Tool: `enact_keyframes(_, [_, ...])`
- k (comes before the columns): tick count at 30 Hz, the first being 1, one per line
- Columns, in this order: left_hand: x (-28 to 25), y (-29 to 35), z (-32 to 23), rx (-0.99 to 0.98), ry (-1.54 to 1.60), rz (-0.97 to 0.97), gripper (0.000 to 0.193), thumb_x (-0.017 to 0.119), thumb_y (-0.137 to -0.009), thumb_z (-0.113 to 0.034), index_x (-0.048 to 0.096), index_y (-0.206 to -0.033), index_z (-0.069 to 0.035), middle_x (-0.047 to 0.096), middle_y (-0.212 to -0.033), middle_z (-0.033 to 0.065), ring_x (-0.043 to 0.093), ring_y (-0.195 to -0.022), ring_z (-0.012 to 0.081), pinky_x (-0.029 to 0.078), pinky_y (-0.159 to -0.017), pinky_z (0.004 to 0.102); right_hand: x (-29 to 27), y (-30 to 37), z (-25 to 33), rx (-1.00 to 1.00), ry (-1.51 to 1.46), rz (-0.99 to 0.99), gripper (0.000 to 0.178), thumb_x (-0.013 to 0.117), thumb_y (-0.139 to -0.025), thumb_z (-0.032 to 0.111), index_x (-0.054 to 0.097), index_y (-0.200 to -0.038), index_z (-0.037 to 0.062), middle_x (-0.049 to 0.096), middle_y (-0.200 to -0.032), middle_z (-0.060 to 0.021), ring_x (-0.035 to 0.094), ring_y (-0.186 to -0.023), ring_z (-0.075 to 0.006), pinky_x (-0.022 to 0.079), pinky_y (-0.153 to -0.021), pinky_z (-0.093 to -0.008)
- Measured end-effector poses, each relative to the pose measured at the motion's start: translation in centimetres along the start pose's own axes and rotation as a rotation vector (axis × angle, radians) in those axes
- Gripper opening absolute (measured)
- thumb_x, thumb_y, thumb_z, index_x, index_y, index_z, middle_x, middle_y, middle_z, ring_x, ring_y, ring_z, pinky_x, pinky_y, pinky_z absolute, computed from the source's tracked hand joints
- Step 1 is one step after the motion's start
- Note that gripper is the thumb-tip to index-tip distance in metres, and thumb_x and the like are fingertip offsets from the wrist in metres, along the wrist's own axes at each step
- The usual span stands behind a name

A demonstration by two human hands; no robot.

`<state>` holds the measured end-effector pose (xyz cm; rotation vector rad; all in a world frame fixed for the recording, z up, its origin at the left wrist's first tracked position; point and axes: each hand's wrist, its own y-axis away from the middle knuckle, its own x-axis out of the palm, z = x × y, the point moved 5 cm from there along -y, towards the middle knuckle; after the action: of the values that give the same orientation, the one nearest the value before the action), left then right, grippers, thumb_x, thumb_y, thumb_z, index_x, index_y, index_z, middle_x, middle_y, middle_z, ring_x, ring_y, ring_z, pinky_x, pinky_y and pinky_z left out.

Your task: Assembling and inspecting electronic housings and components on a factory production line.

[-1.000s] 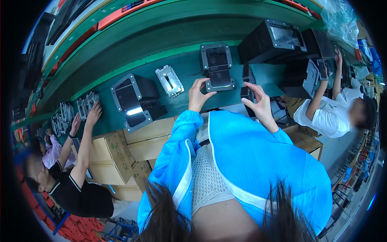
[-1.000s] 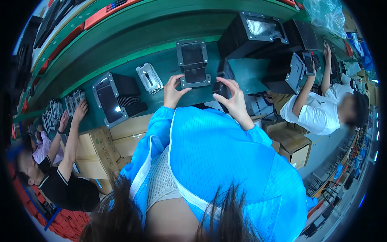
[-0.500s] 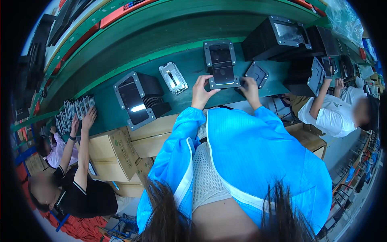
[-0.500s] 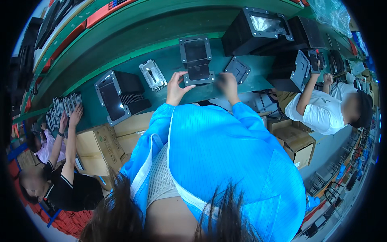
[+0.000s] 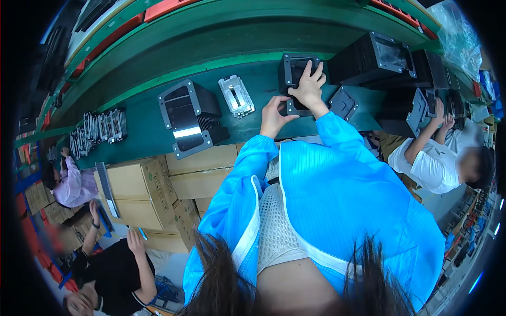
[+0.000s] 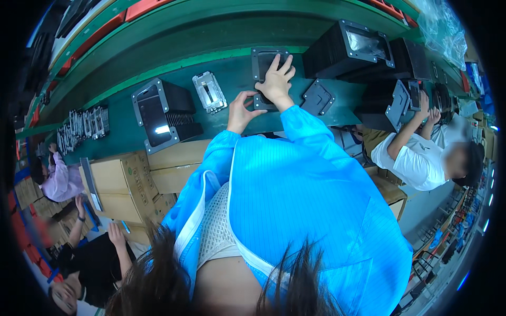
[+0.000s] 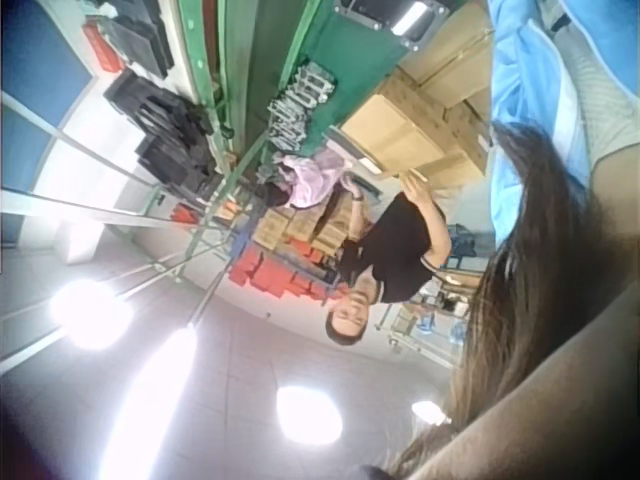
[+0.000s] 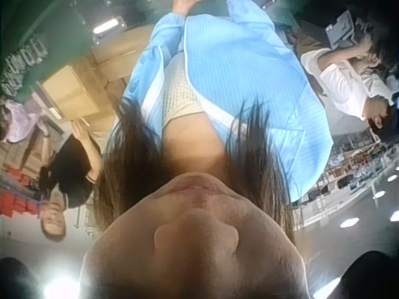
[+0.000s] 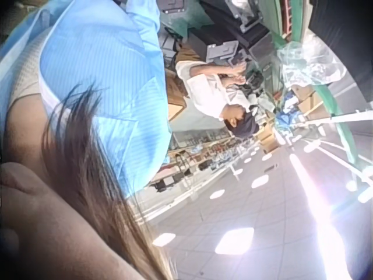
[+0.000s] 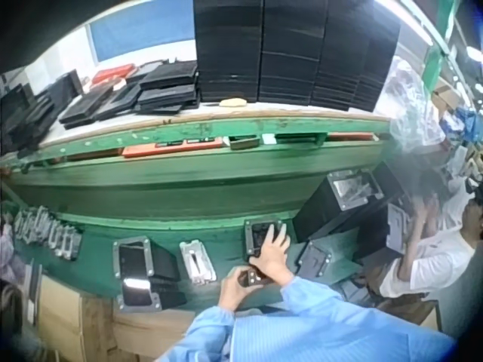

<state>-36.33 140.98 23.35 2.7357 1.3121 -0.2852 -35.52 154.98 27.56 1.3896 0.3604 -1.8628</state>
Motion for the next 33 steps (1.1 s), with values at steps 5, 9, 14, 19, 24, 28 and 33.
enact_keyframes(5, [0.0,0.0,-0.1,-0.017,0.015,-0.008,0.054,0.084,-0.059,-0.004,0.058,-0.107,-0.001,0.060,-0.107,0.0087,0.061,-0.103,0.0207,0.054,-0.089,0.0352,0.4,-0.5,-0.6,0.001,-0.037,0.006,0.113,0.082,-0.060,0.023,0.011,-0.146,0.0056,-0.004,-0.148,-0.0281,0.015,-0.128,-0.0542,0.041,-0.093,-0.0565])
enact_keyframes(9, [-0.1,0.0,0.4,0.040,0.011,-0.040,0.057,0.086,-0.055,-0.008,0.058,-0.105,-0.003,0.060,-0.103,0.0111,0.063,-0.095,0.0261,0.055,-0.081,0.0355,0.6,-0.7,-0.8,-0.015,-0.047,-0.006,0.113,0.082,-0.060,0.023,0.011,-0.146,0.0065,-0.004,-0.149,-0.0274,0.015,-0.129,-0.0539,0.041,-0.093,-0.0564])
enact_keyframes(14, [-0.2,0.2,-0.3,0.055,-0.026,-0.010,0.055,0.084,-0.059,-0.010,0.057,-0.106,-0.004,0.060,-0.104,0.0110,0.061,-0.097,0.0280,0.053,-0.082,0.0373,0.6,-0.5,-1.1,-0.006,-0.060,-0.003,0.113,0.082,-0.060,0.024,0.011,-0.147,0.0070,-0.004,-0.149,-0.0265,0.014,-0.129,-0.0536,0.040,-0.094,-0.0558])
enact_keyframes(19, [0.9,0.2,0.4,0.115,0.086,-0.027,0.041,0.069,-0.081,-0.020,0.051,-0.113,-0.002,0.052,-0.115,0.0134,0.052,-0.109,0.0282,0.043,-0.092,0.0366,0.5,-0.4,-1.0,-0.006,-0.073,-0.023,0.113,0.082,-0.060,0.023,0.011,-0.147,0.0073,-0.005,-0.149,-0.0268,0.014,-0.129,-0.0534,0.040,-0.095,-0.0557])
enact_keyframes(24, [4.2,0.6,1.5,-0.073,0.309,-0.358,0.029,0.042,-0.098,-0.024,0.046,-0.114,-0.001,0.044,-0.119,0.0146,0.045,-0.112,0.0257,0.035,-0.097,0.0340,0.7,-0.3,-0.7,-0.002,-0.068,-0.005,0.114,0.082,-0.060,0.023,0.010,-0.147,0.0076,-0.006,-0.149,-0.0273,0.012,-0.130,-0.0530,0.039,-0.095,-0.0562])
enact_keyframes(28, [4.7,0.6,2.3,-0.077,0.389,-0.374,0.029,0.036,-0.101,-0.026,0.046,-0.114,-0.002,0.049,-0.117,0.0103,0.046,-0.108,0.0186,0.033,-0.097,0.0296,0.9,-0.7,-0.9,0.021,-0.053,0.042,0.115,0.082,-0.061,0.023,0.008,-0.147,0.0083,-0.008,-0.148,-0.0281,0.011,-0.130,-0.0531,0.039,-0.095,-0.0553])
enact_keyframes(33, [4.7,0.7,2.1,-0.095,0.519,-0.348,0.024,0.037,-0.100,-0.022,0.047,-0.109,-0.002,0.044,-0.113,0.0119,0.045,-0.107,0.0225,0.034,-0.095,0.0309,0.7,-0.8,-1.0,0.006,-0.038,0.059,0.116,0.082,-0.061,0.023,0.007,-0.147,0.0079,-0.011,-0.147,-0.0285,0.010,-0.129,-0.0535,0.038,-0.095,-0.0547])
